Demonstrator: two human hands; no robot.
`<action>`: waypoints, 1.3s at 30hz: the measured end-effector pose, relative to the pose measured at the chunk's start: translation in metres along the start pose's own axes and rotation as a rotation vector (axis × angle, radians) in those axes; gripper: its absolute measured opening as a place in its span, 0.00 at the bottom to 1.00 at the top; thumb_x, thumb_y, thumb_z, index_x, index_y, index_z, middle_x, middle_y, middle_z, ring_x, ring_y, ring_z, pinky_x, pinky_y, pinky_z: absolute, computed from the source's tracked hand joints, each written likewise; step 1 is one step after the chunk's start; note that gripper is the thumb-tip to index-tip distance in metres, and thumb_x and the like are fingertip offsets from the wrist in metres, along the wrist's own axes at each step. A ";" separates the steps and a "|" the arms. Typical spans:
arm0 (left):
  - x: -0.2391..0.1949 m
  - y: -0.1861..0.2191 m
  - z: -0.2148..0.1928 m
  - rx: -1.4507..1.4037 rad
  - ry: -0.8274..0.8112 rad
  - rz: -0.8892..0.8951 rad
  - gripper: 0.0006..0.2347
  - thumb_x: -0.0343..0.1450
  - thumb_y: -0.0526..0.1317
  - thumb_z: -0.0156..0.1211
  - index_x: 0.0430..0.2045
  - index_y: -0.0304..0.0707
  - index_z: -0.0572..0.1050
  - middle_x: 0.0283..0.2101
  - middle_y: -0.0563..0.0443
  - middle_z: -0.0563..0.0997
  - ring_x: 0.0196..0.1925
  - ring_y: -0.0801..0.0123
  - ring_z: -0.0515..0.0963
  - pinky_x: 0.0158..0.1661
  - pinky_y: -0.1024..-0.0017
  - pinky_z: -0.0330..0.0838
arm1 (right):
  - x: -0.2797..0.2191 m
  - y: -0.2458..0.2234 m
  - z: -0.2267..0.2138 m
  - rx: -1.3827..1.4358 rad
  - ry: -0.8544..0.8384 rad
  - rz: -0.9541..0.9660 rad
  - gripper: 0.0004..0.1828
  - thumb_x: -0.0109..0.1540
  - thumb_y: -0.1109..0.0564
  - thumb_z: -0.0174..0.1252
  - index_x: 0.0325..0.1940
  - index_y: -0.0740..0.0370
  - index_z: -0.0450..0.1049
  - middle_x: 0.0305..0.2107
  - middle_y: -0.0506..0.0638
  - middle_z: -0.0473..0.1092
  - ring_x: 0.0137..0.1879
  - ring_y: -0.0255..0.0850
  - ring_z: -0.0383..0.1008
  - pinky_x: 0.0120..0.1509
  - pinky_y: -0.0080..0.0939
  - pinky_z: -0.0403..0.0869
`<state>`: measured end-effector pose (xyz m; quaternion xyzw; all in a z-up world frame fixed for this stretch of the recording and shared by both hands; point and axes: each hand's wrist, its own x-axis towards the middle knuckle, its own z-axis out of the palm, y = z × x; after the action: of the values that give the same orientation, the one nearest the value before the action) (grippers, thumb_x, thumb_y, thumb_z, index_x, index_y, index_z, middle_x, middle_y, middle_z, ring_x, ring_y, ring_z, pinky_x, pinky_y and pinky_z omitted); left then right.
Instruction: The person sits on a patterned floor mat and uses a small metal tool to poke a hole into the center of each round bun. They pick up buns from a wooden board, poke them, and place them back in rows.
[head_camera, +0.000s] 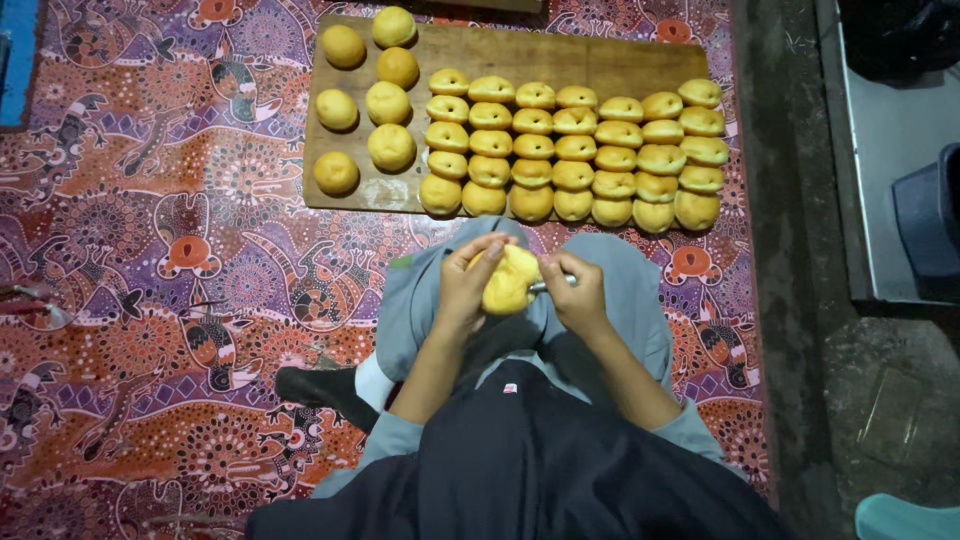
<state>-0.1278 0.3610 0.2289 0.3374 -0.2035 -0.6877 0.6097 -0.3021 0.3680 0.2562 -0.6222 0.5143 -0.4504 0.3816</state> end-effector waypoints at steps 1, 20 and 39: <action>-0.001 -0.002 0.000 0.011 0.012 -0.019 0.12 0.74 0.37 0.61 0.47 0.24 0.78 0.46 0.42 0.84 0.43 0.66 0.84 0.45 0.69 0.81 | -0.001 0.003 -0.001 -0.028 0.022 0.004 0.13 0.68 0.56 0.57 0.34 0.68 0.75 0.23 0.47 0.72 0.31 0.28 0.69 0.34 0.35 0.69; 0.008 -0.047 0.006 -0.020 0.222 -0.055 0.13 0.76 0.37 0.56 0.49 0.21 0.77 0.44 0.43 0.84 0.41 0.68 0.84 0.42 0.72 0.80 | 0.011 0.055 0.015 -0.154 0.193 -0.163 0.12 0.68 0.58 0.59 0.33 0.67 0.77 0.24 0.52 0.73 0.29 0.32 0.73 0.34 0.39 0.71; 0.026 -0.054 -0.025 0.079 0.216 -0.097 0.20 0.72 0.44 0.66 0.51 0.23 0.78 0.47 0.40 0.82 0.46 0.62 0.82 0.47 0.68 0.77 | 0.027 0.057 0.041 -0.351 0.238 -0.182 0.11 0.66 0.58 0.61 0.30 0.65 0.76 0.20 0.59 0.72 0.25 0.49 0.76 0.30 0.47 0.70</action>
<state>-0.1484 0.3487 0.1688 0.4425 -0.1471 -0.6676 0.5804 -0.2783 0.3319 0.1945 -0.6655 0.5677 -0.4567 0.1620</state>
